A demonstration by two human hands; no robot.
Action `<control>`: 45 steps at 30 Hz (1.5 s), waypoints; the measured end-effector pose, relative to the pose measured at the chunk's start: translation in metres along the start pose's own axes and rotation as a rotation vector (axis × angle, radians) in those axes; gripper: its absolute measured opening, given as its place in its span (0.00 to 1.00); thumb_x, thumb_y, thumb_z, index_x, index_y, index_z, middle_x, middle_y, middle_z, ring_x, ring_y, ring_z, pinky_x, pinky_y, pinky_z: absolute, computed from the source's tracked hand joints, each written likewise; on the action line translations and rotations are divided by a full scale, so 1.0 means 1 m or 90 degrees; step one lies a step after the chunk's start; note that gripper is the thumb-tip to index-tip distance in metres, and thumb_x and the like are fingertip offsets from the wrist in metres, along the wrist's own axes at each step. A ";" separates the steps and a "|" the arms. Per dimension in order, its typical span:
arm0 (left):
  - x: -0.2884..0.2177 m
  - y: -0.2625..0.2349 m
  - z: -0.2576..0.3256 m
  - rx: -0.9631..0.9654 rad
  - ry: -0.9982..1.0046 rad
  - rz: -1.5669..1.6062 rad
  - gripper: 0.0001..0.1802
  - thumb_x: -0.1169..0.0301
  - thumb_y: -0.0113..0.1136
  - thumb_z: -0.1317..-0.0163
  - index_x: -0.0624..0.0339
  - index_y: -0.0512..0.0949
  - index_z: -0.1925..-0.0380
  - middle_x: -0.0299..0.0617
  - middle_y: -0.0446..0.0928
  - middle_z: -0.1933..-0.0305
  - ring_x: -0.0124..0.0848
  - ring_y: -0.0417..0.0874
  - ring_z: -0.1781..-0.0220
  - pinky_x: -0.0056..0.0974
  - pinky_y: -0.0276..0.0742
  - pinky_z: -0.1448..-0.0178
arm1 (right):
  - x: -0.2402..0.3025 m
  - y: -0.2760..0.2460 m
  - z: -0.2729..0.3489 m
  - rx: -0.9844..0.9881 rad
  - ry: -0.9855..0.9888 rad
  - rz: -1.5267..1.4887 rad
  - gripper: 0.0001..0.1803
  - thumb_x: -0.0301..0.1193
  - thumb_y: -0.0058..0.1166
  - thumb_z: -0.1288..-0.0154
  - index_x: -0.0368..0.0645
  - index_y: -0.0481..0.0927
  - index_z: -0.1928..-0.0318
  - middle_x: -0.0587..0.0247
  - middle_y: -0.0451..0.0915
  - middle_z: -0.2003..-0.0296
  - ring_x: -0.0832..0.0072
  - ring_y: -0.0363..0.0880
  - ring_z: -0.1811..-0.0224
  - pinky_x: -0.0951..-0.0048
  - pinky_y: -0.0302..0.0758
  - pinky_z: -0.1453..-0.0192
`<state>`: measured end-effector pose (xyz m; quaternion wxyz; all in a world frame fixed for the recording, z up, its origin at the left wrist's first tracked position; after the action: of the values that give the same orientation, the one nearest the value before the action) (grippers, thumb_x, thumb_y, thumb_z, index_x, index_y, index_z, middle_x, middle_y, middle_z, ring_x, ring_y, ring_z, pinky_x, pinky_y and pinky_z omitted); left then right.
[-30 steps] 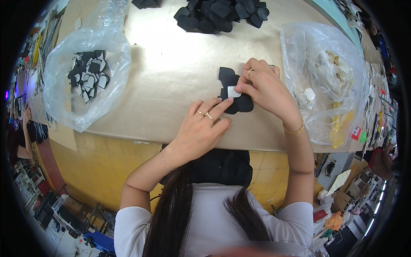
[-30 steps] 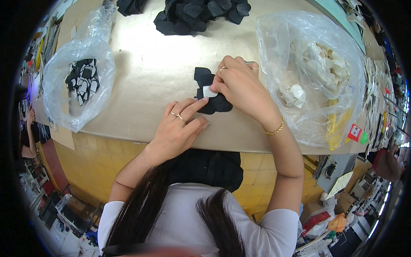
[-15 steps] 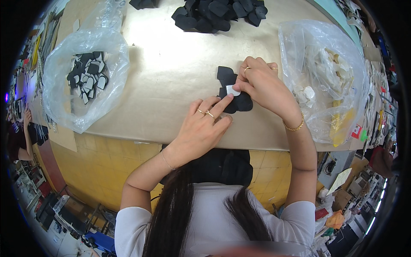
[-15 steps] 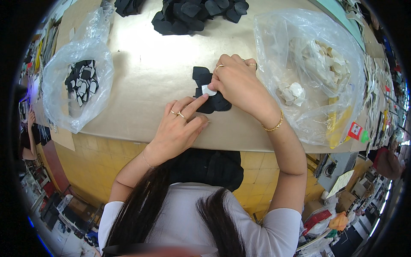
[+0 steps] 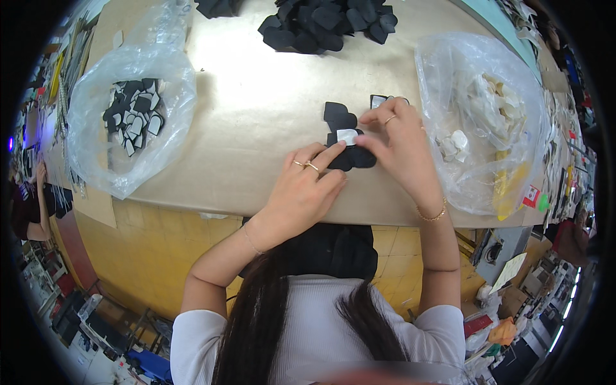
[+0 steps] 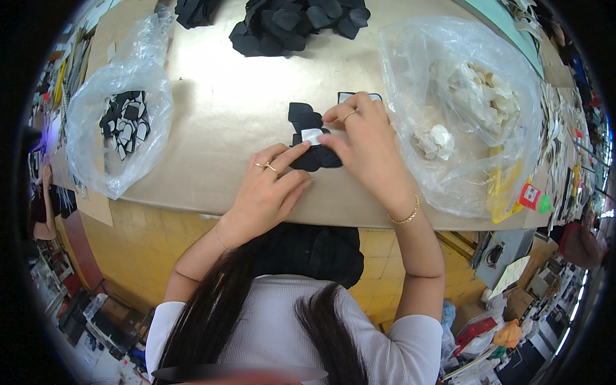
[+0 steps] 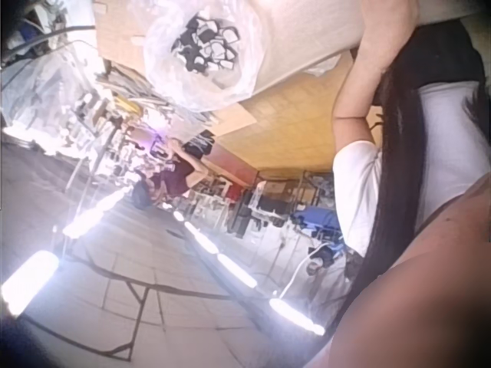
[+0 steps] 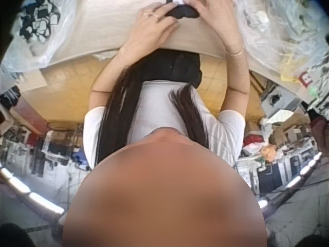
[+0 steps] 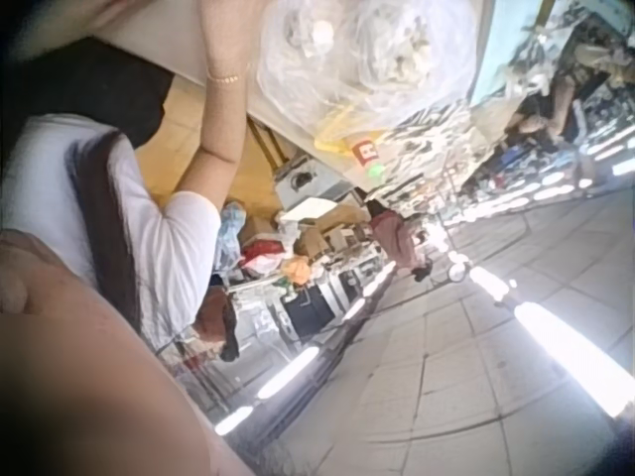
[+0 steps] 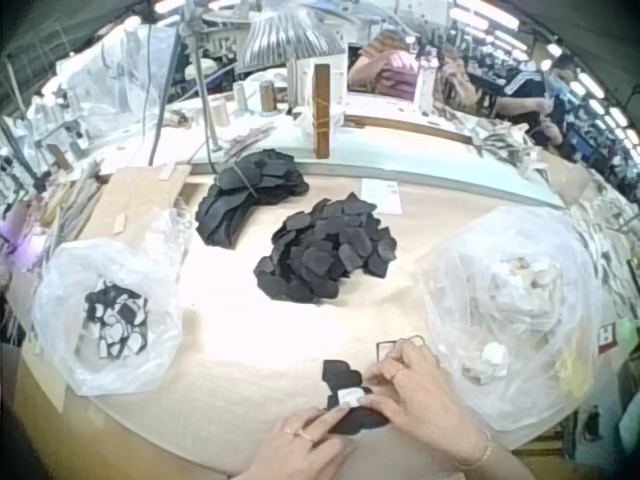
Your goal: The person repeatedly picks up small black and white pieces from a table and joins them together by hand. The person places the assembled pieces on the table and continues the process with additional pieces from nearby piles.
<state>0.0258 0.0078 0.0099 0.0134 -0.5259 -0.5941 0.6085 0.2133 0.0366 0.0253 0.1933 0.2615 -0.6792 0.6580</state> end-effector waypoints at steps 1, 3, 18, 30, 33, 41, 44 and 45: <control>0.001 0.000 0.001 0.001 -0.003 0.002 0.07 0.71 0.67 0.41 0.58 0.79 0.64 0.45 0.76 0.36 0.44 0.74 0.39 0.48 0.68 0.37 | 0.002 0.004 0.005 0.009 0.002 0.025 0.14 0.33 0.71 0.43 0.46 0.83 0.57 0.65 0.75 0.58 0.66 0.74 0.52 0.63 0.61 0.44; 0.001 -0.001 0.002 0.003 -0.010 0.008 0.07 0.70 0.67 0.39 0.57 0.80 0.63 0.44 0.76 0.35 0.43 0.74 0.38 0.48 0.67 0.36 | 0.003 0.009 0.011 0.018 0.012 0.045 0.15 0.33 0.71 0.43 0.47 0.83 0.56 0.66 0.74 0.57 0.66 0.73 0.50 0.62 0.59 0.44; -0.002 -0.005 0.001 0.034 -0.005 -0.050 0.07 0.72 0.69 0.41 0.58 0.80 0.64 0.42 0.77 0.36 0.41 0.76 0.39 0.48 0.66 0.37 | 0.005 0.014 0.015 -0.031 0.070 0.011 0.10 0.30 0.73 0.46 0.44 0.85 0.64 0.66 0.74 0.53 0.66 0.72 0.46 0.59 0.57 0.45; -0.004 -0.004 0.002 0.047 -0.006 -0.065 0.07 0.71 0.68 0.40 0.57 0.80 0.64 0.43 0.76 0.35 0.42 0.76 0.39 0.49 0.66 0.36 | 0.006 0.014 0.013 -0.005 0.085 0.018 0.08 0.31 0.72 0.45 0.44 0.85 0.67 0.66 0.74 0.55 0.66 0.72 0.46 0.59 0.57 0.44; -0.004 -0.004 0.002 0.048 -0.007 -0.066 0.07 0.71 0.68 0.40 0.57 0.79 0.64 0.43 0.76 0.34 0.42 0.76 0.39 0.49 0.66 0.36 | 0.005 0.015 0.014 0.009 0.089 0.040 0.09 0.32 0.72 0.44 0.44 0.85 0.66 0.65 0.75 0.54 0.67 0.73 0.45 0.61 0.58 0.43; -0.005 -0.003 0.001 0.053 -0.006 -0.079 0.07 0.72 0.68 0.41 0.58 0.79 0.65 0.45 0.76 0.35 0.42 0.76 0.39 0.49 0.65 0.36 | 0.008 0.019 0.012 -0.075 0.093 0.043 0.15 0.38 0.73 0.44 0.47 0.80 0.64 0.66 0.73 0.57 0.64 0.68 0.50 0.58 0.55 0.46; -0.006 -0.002 -0.001 0.054 -0.001 -0.097 0.07 0.73 0.68 0.42 0.59 0.80 0.65 0.46 0.77 0.37 0.43 0.76 0.39 0.50 0.66 0.36 | 0.009 0.029 0.005 -0.099 0.085 0.096 0.16 0.42 0.73 0.44 0.49 0.80 0.65 0.66 0.72 0.57 0.62 0.67 0.50 0.57 0.56 0.46; -0.006 -0.002 -0.002 0.052 0.000 -0.105 0.07 0.73 0.68 0.42 0.59 0.80 0.65 0.47 0.77 0.37 0.43 0.76 0.39 0.50 0.67 0.36 | 0.008 0.030 0.003 -0.109 0.091 0.104 0.16 0.42 0.73 0.44 0.49 0.80 0.65 0.66 0.72 0.56 0.62 0.67 0.50 0.57 0.55 0.46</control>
<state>0.0284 0.0055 0.0160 0.0850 -0.4744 -0.6097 0.6292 0.1891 0.0323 0.0062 0.2086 0.1402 -0.7366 0.6279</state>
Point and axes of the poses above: each hand's wrist, its own z-axis away from the middle knuckle, its own y-axis out of the palm, x = y × z, the point moved 4 cm from there along -z, towards the middle knuckle
